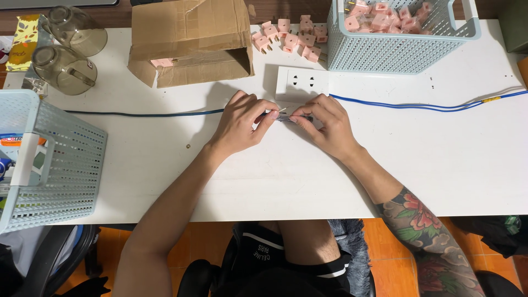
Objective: The person uses a screwdriver to tighten screws on pink electrical plug adapters. They handle multiple adapters one at a time, tighten the screws, and place the finished units into a cardboard box on the table.
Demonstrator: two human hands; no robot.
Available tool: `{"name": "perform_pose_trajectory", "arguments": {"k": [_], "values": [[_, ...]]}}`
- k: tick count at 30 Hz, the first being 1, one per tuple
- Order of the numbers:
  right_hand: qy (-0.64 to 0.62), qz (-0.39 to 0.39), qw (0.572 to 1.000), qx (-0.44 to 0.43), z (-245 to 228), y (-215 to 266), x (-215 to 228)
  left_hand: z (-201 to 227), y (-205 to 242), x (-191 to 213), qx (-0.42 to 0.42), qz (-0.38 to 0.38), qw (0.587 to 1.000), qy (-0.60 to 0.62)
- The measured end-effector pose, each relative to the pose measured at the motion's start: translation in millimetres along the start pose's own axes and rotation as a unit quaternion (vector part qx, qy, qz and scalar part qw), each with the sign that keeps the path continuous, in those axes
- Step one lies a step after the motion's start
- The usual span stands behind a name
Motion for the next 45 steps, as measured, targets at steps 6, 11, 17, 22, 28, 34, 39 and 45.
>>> {"name": "perform_pose_trajectory", "arguments": {"k": [6,11,17,22,28,34,39,45], "values": [[-0.117,-0.026,0.987,-0.102,23,6,-9,-4,1,-1,-0.009,-0.001,1.0,-0.009],[-0.143,-0.03,0.979,-0.141,26,8,-9,-6,2,-2,-0.008,0.002,1.0,-0.011],[-0.187,-0.044,0.964,-0.185,31,8,-14,-6,3,-1,-0.01,0.004,1.0,-0.02],[-0.186,-0.045,0.964,-0.184,25,6,-14,-4,2,-1,-0.015,0.003,1.0,-0.024],[-0.183,-0.032,0.966,-0.18,24,6,-13,-1,1,-1,-0.022,0.0,0.999,-0.024],[-0.183,-0.031,0.965,-0.188,28,7,-13,-1,1,0,-0.019,0.001,0.999,-0.025],[-0.204,-0.033,0.958,-0.199,31,9,-17,-2,1,1,-0.014,0.006,1.0,-0.016],[-0.251,-0.051,0.942,-0.218,32,9,-20,0,-1,2,-0.013,0.009,1.0,-0.015]]}}
Point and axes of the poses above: each hand's wrist, its own y-axis away from the middle knuckle, its own x-axis out of the back of the hand, z = x × y, the point moved 7 cm from there along -y, towards the middle knuckle
